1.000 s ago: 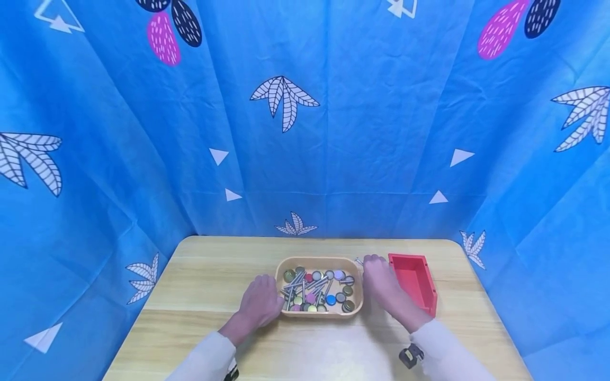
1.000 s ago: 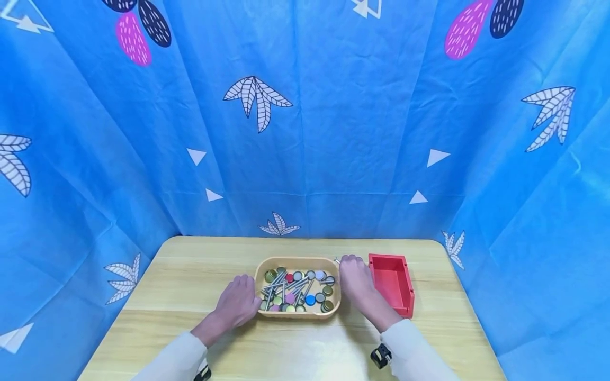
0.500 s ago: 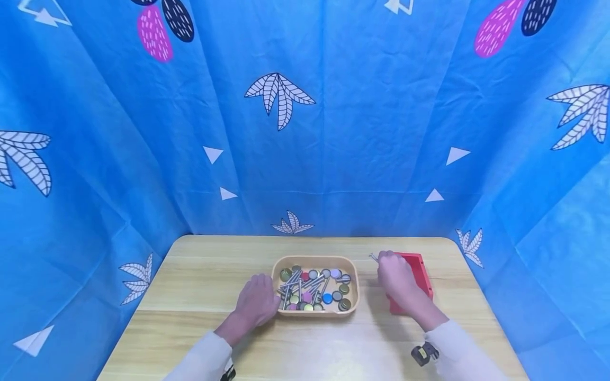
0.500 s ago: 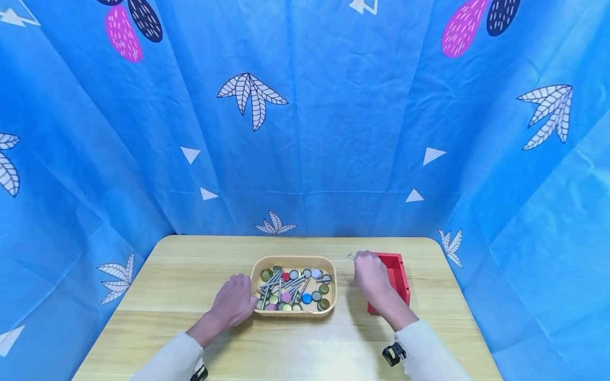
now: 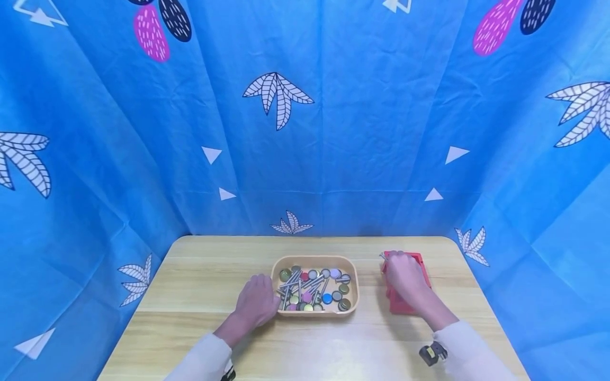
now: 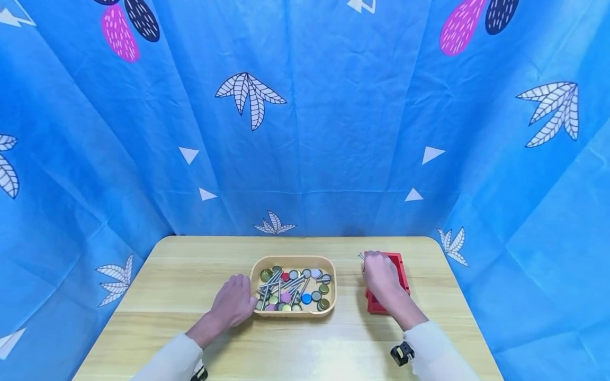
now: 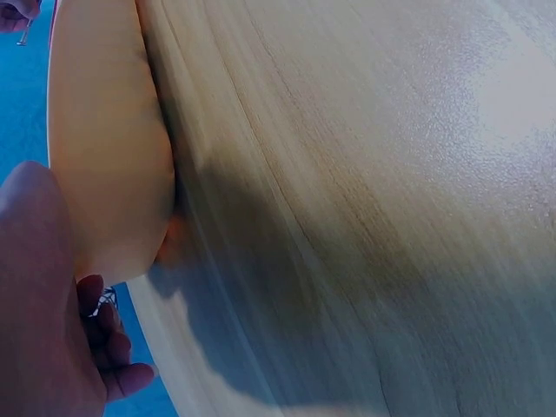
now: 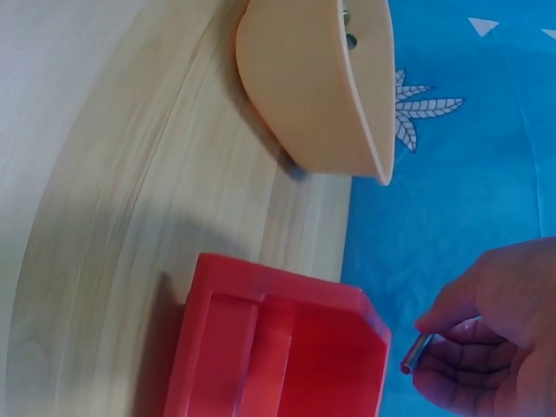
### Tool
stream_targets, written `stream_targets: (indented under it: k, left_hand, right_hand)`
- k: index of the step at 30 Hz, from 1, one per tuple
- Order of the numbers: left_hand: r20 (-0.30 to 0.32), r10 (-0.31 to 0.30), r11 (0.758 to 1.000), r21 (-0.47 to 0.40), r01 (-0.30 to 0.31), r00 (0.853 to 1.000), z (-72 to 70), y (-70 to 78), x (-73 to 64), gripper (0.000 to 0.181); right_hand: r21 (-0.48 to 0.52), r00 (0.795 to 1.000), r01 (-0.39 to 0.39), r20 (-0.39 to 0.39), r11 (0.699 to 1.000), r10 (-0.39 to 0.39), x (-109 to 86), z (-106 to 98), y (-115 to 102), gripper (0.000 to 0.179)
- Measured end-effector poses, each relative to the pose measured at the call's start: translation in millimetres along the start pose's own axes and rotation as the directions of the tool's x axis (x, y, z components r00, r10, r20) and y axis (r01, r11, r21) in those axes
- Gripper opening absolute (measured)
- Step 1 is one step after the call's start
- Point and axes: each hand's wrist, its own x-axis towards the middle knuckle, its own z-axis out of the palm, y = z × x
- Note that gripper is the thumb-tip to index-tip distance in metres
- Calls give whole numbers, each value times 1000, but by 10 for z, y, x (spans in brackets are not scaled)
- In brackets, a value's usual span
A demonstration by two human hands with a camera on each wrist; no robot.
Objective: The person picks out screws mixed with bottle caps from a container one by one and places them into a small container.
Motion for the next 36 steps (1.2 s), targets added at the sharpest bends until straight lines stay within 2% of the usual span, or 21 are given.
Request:
stream_targets:
  k: [2,9,13,22,30,36]
  left_hand:
    - [-7,5,1000,1,-5,1000,5,-5,-6,21]
    - [-16,11,1000,14,-11,1000,52,-28,-14,22]
    - [-35,11,1000,3,-11,999,60,-30,-21,21]
    - [19,-7,1000,-20,7,1000,32,-26,-20,20]
    - [21,-12,999,-35,13,1000,28,-28,-14,18]
    - [20,-20,999,-39,20,1000,27,-20,-5,18]
  right_hand:
    - [2,1000,-17,-1,1000,17,-4,9,15,3]
    - [25,998,-51,-22,998,51,-24,39,64,17]
    - [23,998,-54,-25,998,55,-29,90,127,14]
    - [-20,999,-7,-45,1000,6,-58,170,244,7]
    - [8,997,-69,38,998,69,-70,258,326,6]
    - [-2,995,-63,75,998,63,-75,319,370,4]
